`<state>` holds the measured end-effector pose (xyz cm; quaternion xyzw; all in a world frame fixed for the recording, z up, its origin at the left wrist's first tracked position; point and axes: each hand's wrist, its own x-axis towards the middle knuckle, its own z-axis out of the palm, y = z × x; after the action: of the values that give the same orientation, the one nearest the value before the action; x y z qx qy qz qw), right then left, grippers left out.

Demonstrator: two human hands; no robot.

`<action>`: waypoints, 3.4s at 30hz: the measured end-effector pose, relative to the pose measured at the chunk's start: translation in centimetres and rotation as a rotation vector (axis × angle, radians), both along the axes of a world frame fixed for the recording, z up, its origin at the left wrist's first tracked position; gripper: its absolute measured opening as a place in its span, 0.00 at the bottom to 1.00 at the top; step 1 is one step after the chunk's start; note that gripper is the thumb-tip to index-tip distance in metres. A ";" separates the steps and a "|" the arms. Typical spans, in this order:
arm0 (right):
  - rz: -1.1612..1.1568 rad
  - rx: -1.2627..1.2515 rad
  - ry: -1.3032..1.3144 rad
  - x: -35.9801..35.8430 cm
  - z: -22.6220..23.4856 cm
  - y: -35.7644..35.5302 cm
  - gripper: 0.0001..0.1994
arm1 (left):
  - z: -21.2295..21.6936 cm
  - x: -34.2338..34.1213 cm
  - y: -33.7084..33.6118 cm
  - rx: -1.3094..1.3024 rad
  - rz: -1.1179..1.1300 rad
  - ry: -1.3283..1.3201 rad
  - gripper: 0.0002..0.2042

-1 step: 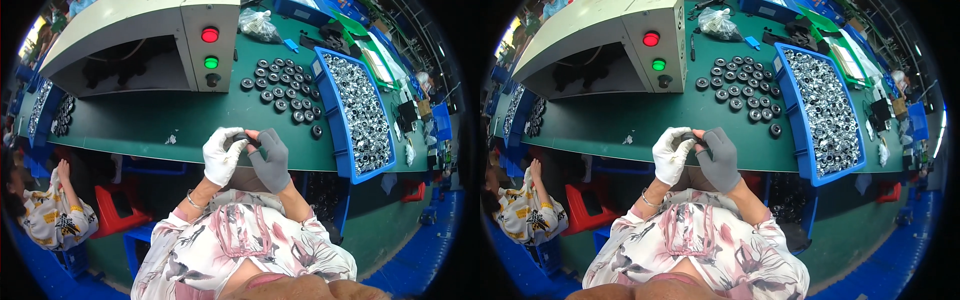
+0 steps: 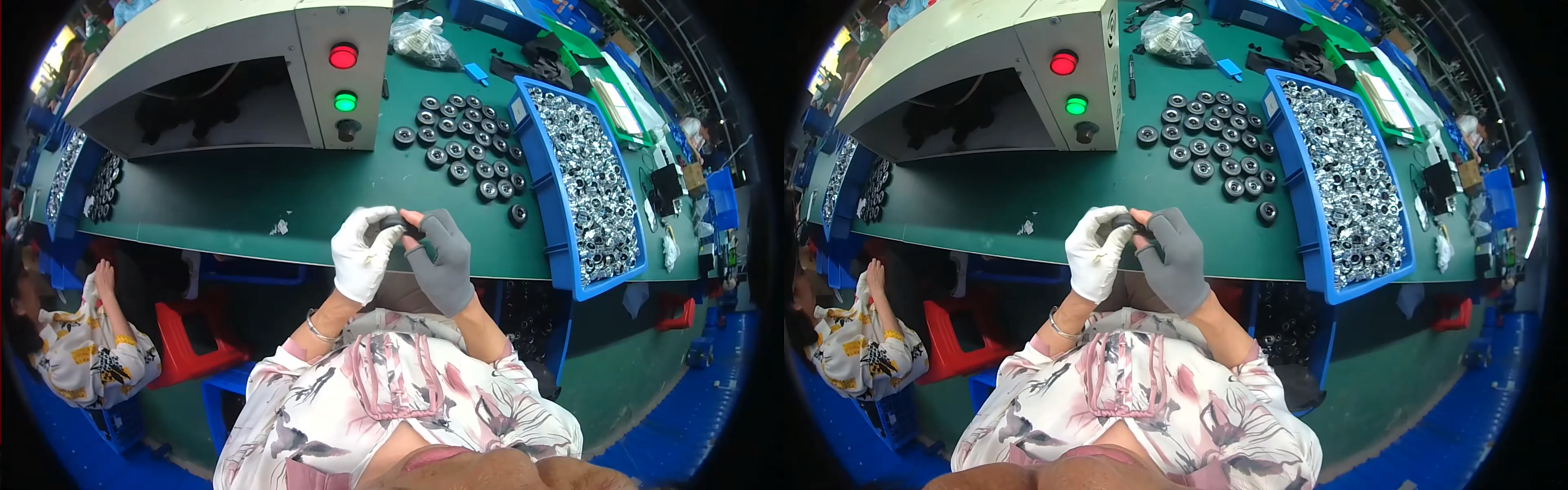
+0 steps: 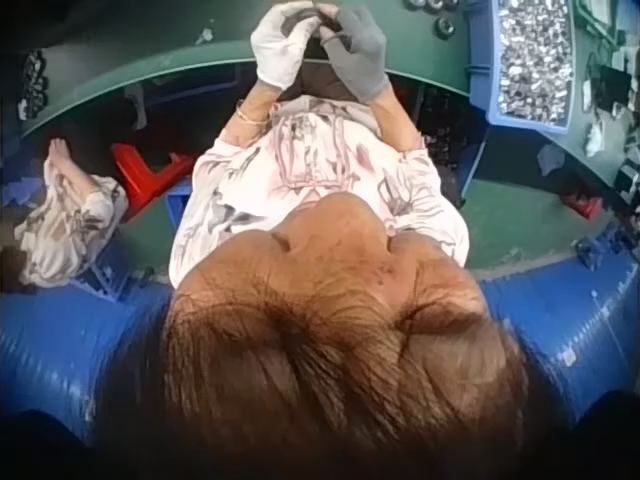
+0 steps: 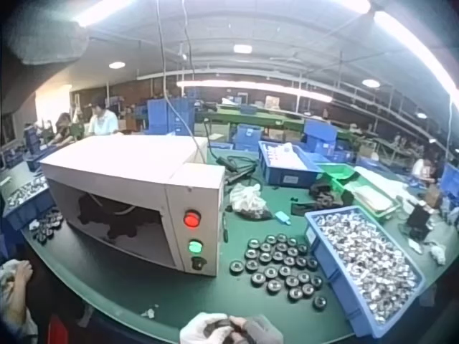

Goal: Assembling mechanical components by inserting metal rings into plastic housings at a factory workbench.

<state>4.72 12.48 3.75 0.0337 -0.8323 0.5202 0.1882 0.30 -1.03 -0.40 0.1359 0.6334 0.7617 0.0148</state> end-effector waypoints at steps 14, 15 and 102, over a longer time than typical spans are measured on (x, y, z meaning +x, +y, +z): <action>0.068 -0.184 -0.132 -0.7 0.0 2.5 0.15 | 2.2 -0.5 -0.6 -0.014 -0.253 -0.199 0.15; 0.069 -0.183 -0.129 -0.6 -0.1 2.3 0.15 | 2.1 -0.4 -0.3 0.015 -0.215 -0.227 0.14; 0.047 -0.640 -0.229 0.7 -1.0 3.0 0.15 | -0.2 -0.6 0.9 0.557 -0.462 -0.654 0.11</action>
<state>5.47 15.44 2.78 -0.0663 -0.6417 0.7596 0.0825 -0.30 -0.11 -0.59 0.0253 0.3209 0.8817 0.3451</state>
